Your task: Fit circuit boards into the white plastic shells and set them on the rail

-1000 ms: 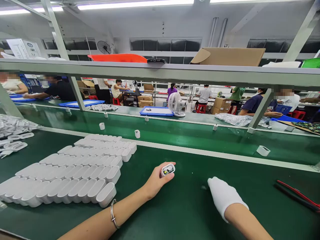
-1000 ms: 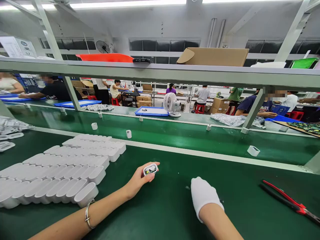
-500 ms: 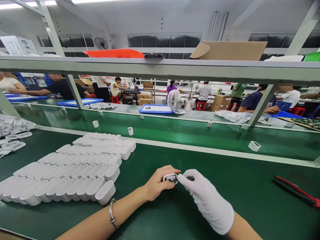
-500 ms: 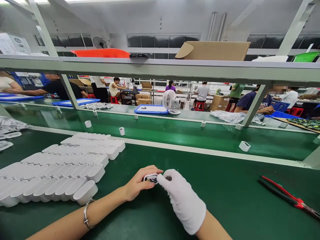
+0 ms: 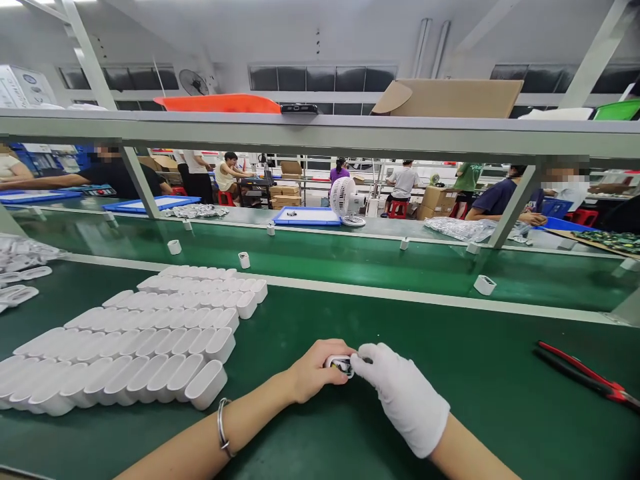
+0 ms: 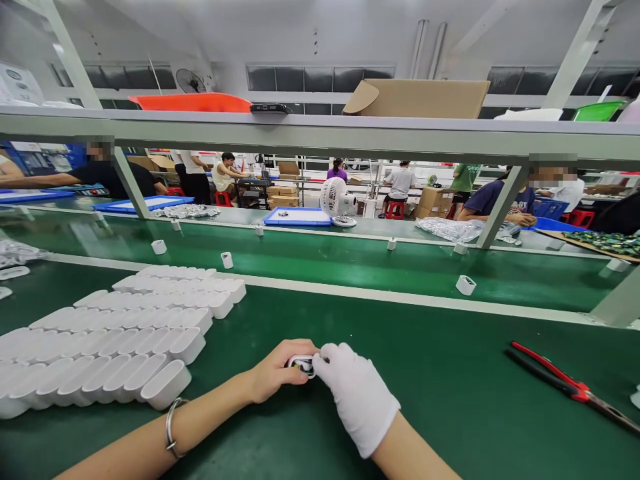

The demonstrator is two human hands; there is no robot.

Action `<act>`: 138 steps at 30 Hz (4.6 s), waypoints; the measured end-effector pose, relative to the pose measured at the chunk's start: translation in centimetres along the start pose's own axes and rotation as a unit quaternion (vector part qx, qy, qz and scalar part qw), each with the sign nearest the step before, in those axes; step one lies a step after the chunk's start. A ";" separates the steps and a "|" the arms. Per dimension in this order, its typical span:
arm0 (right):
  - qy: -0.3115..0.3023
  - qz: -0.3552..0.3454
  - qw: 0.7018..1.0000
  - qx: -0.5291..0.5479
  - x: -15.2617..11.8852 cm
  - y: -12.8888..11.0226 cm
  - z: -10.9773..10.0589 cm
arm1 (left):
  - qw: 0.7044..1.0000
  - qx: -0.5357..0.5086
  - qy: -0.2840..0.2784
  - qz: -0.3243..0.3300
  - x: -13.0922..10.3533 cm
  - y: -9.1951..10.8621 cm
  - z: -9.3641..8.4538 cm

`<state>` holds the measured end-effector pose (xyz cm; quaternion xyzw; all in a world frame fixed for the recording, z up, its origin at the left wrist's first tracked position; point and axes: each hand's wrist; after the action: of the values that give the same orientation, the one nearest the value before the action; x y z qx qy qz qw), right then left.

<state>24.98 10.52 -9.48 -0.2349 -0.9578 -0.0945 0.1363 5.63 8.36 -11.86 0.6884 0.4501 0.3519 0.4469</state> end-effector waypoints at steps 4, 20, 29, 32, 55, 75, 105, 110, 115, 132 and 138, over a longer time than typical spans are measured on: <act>-0.013 0.062 0.997 -0.049 0.4 -1.3 -0.1 | 1.000 -0.020 0.014 -0.013 0.0 0.0 0.2; -0.116 0.201 0.973 0.005 -0.6 3.9 -0.9 | 0.998 -0.007 0.066 -0.008 0.0 -0.6 -0.7; 0.133 0.023 0.974 0.184 -0.3 -0.5 3.6 | 0.979 -0.195 0.050 -0.037 -0.1 -0.8 0.5; 0.160 0.083 0.967 0.179 0.0 0.7 3.0 | 0.981 -0.188 0.051 -0.008 -0.1 -0.8 0.1; 0.035 0.197 0.934 0.296 -0.3 4.0 2.0 | 0.981 -0.129 0.136 -0.047 0.5 -1.4 -0.8; 0.041 0.112 0.974 0.195 0.0 0.4 0.4 | 0.993 -0.088 0.069 -0.022 -0.2 -0.7 -0.4; -0.083 0.168 0.975 0.121 0.2 -0.6 -2.0 | 0.991 -0.122 0.027 -0.036 0.0 -0.4 0.3; -0.072 0.162 0.977 0.121 -0.1 -0.4 -1.9 | 0.990 -0.133 0.029 -0.039 0.0 -0.5 0.3; -0.070 0.162 0.977 0.121 0.0 -0.2 -2.0 | 0.988 -0.140 0.029 -0.048 0.0 -0.4 0.3; 0.013 0.127 0.990 0.054 -0.8 0.7 -1.7 | 0.989 -0.126 0.059 -0.044 0.0 -0.5 -0.4; 0.062 0.090 0.992 0.056 -0.7 0.6 -0.5 | 0.989 -0.132 0.047 -0.040 0.1 -0.7 -0.4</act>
<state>25.97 10.60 -9.20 -0.3056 -0.9263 -0.0424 0.2165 5.10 8.67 -12.35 0.5875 0.4471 0.4224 0.5258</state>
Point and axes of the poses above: each hand's wrist, its own x-axis towards the middle knuckle, its own z-axis out of the palm, y = z × x, and after that the axes turned 5 degrees about -z, right-handed
